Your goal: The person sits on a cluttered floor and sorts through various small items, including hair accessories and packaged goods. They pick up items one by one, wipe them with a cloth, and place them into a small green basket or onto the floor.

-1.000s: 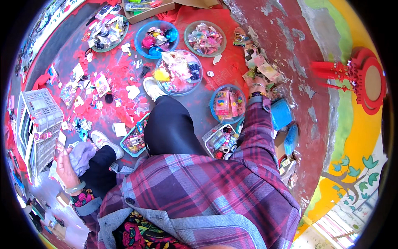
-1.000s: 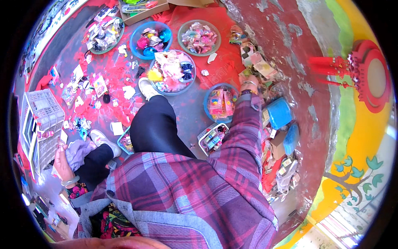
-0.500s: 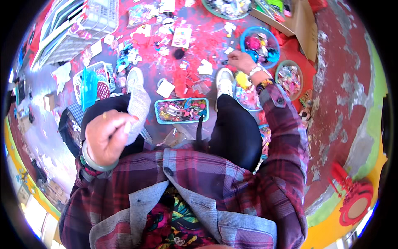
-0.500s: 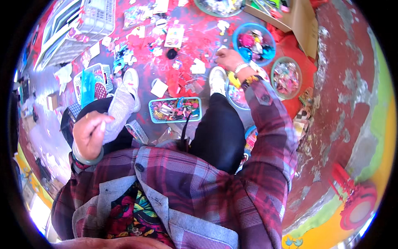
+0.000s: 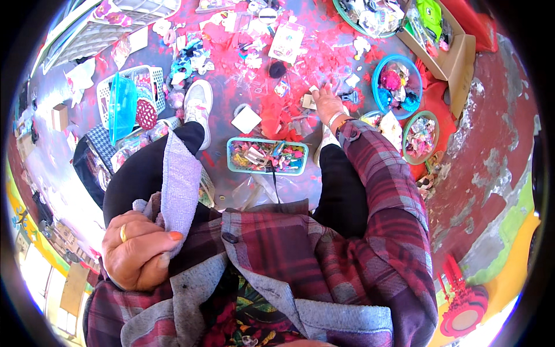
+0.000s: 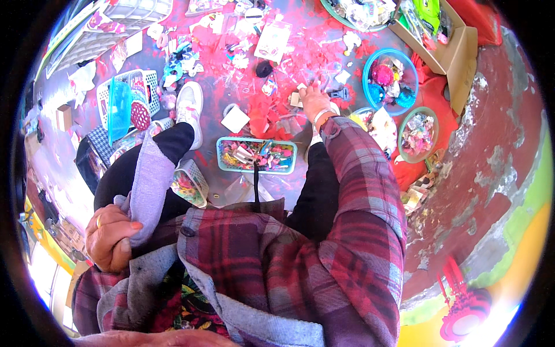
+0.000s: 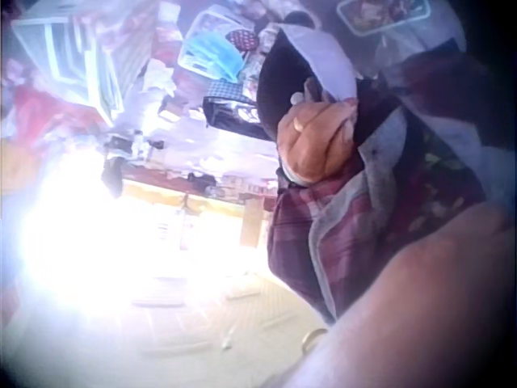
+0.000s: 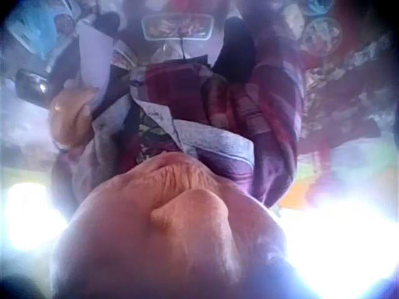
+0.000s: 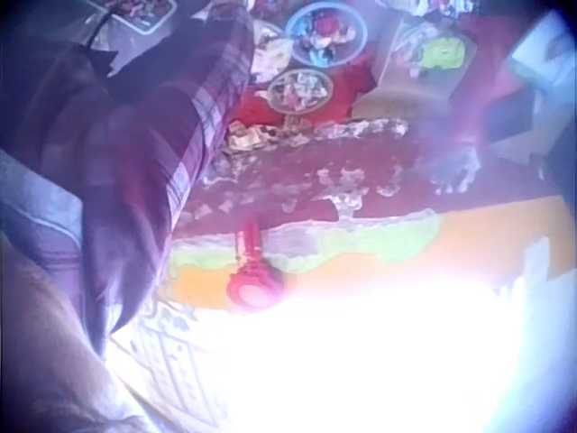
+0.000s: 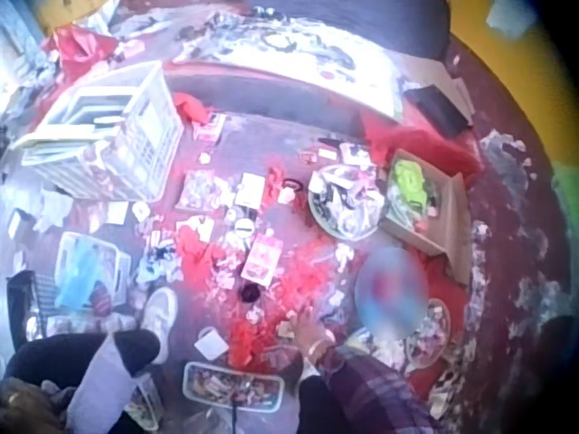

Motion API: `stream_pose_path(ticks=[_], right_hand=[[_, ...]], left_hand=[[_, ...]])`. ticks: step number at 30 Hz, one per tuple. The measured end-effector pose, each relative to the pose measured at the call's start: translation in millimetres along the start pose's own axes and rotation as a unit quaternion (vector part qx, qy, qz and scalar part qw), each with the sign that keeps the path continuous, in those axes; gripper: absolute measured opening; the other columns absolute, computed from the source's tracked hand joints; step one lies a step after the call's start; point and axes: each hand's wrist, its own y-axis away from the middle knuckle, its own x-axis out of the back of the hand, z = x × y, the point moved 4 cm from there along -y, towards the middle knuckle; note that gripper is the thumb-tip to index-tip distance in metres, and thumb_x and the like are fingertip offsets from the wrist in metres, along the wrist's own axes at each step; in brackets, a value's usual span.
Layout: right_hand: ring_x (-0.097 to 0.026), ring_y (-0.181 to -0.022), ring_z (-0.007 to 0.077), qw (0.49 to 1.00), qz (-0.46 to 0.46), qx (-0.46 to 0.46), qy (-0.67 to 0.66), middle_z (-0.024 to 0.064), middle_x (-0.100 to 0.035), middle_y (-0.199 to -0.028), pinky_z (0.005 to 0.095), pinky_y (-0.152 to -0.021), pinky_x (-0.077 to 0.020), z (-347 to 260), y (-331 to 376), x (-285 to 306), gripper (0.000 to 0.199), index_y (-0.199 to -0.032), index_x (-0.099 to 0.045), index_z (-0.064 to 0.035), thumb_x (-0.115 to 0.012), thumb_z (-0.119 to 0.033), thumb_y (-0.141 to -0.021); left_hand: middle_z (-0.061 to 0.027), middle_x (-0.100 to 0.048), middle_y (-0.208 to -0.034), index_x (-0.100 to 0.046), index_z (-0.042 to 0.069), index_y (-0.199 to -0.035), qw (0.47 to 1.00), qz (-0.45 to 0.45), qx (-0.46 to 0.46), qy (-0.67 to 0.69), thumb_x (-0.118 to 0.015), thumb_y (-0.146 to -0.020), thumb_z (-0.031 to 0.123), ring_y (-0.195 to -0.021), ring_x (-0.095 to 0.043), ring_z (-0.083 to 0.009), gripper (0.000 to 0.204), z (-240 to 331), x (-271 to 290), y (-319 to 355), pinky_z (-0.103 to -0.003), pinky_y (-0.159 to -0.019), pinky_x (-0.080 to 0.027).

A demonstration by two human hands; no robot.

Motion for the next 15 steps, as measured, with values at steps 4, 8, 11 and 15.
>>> stream_pose_path(ticks=[4,8,11,15], right_hand=[[-0.054,-0.096,0.0312,0.999,-0.029,-0.008,0.012,0.0142,-0.055,-0.099,0.0413,-0.074,-0.0463,1,1,10,0.030,-0.102,-0.049,-0.0059,-0.050,-0.021,-0.077],[-0.062,-0.078,0.0276,0.985,-0.010,-0.029,-0.170,0.0159,-0.062,-0.085,0.0385,-0.068,-0.0479,20,-8,6,0.026,-0.090,-0.058,-0.0027,-0.048,-0.023,-0.078],[-0.062,-0.077,0.0205,0.820,-0.101,-0.090,-0.556,0.0096,-0.063,-0.086,0.0335,-0.063,-0.0481,31,-4,4,0.025,-0.095,-0.059,-0.0039,-0.051,-0.022,-0.081],[-0.060,-0.081,0.0152,0.599,-0.115,-0.101,-0.786,0.0038,-0.062,-0.088,0.0293,-0.062,-0.0500,29,11,20,0.018,-0.095,-0.058,-0.0034,-0.057,-0.015,-0.082]], left_hand=[[-0.0071,-0.055,-0.060,-0.061,0.000,-0.081,1.000,-0.006,-0.002,0.004,-0.058,-0.069,0.013,-0.045,-0.050,-0.0193,0.018,0,0,-5,-0.030,-0.044,-0.039],[-0.0068,-0.055,-0.060,-0.061,0.000,-0.081,1.000,0.002,0.000,0.005,-0.058,-0.068,0.012,-0.045,-0.051,-0.0190,0.018,-1,-1,0,-0.030,-0.044,-0.039],[-0.0068,-0.055,-0.060,-0.061,0.000,-0.081,1.000,-0.001,-0.004,0.004,-0.058,-0.066,0.010,-0.045,-0.051,-0.0188,0.018,2,-3,0,-0.030,-0.045,-0.040],[-0.0068,-0.055,-0.060,-0.061,0.000,-0.081,1.000,0.003,-0.003,-0.007,-0.057,-0.062,0.006,-0.045,-0.051,-0.0186,0.020,8,-4,-1,-0.030,-0.045,-0.040]])
